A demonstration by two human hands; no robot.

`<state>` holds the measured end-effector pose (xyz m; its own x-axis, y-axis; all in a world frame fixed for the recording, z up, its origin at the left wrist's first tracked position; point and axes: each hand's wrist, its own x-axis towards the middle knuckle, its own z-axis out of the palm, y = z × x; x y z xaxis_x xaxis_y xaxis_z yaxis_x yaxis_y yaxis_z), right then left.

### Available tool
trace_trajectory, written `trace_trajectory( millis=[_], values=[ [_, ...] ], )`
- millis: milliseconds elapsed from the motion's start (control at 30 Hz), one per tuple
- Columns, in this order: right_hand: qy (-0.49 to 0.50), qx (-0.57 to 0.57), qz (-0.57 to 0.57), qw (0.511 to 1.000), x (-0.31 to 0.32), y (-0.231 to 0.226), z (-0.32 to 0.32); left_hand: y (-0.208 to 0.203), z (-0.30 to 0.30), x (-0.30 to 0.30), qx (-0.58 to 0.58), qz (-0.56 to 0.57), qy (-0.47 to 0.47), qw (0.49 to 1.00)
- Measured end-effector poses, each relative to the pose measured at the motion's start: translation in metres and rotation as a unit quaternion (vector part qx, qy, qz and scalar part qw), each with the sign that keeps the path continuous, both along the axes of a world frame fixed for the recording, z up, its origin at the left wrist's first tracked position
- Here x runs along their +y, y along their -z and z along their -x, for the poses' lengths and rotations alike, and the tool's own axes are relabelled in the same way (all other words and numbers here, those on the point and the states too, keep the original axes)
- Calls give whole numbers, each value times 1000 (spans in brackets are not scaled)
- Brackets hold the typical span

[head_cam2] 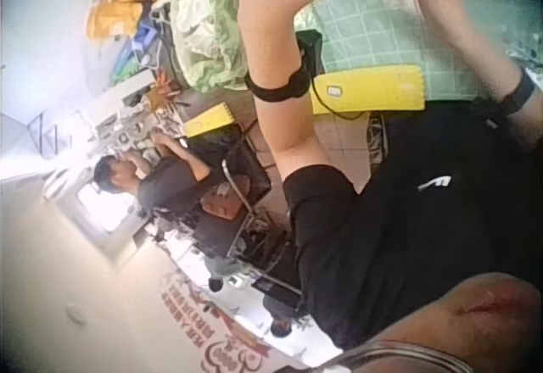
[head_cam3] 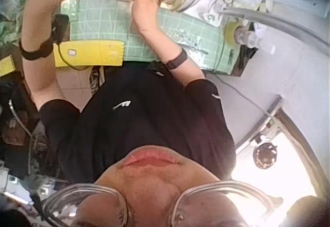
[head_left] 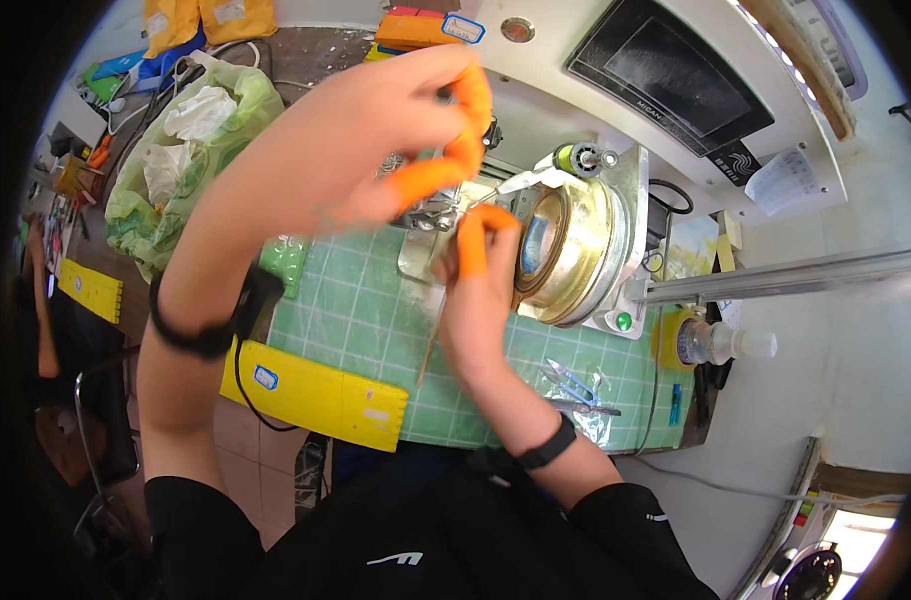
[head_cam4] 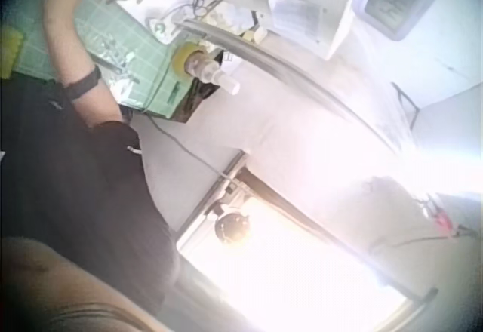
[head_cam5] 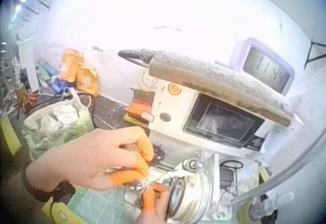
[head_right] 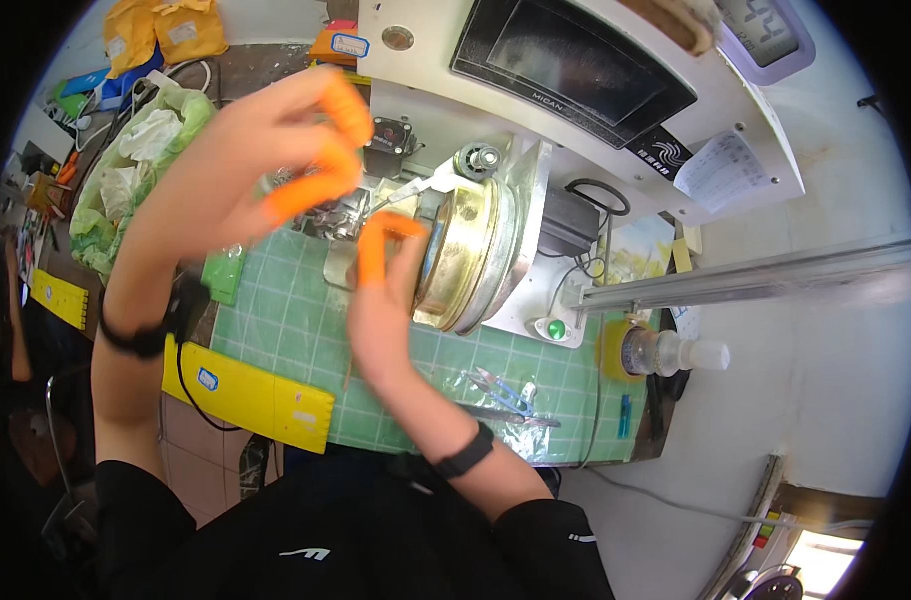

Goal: Assembling small electrical or mechanical components using tools and adhesives.

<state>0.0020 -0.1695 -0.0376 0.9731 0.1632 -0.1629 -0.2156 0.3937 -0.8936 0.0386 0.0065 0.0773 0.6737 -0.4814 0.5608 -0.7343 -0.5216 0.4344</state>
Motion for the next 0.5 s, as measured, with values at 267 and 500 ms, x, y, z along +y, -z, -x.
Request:
trace_trajectory(
  millis=[267,500],
  values=[
    [-303,-287,451,789,-81,-19,54,83,158,-48,118,82,-57,988],
    [-293,-433,474,709,-86,6,63,115,167,-65,154,218,-129,955]
  ],
)
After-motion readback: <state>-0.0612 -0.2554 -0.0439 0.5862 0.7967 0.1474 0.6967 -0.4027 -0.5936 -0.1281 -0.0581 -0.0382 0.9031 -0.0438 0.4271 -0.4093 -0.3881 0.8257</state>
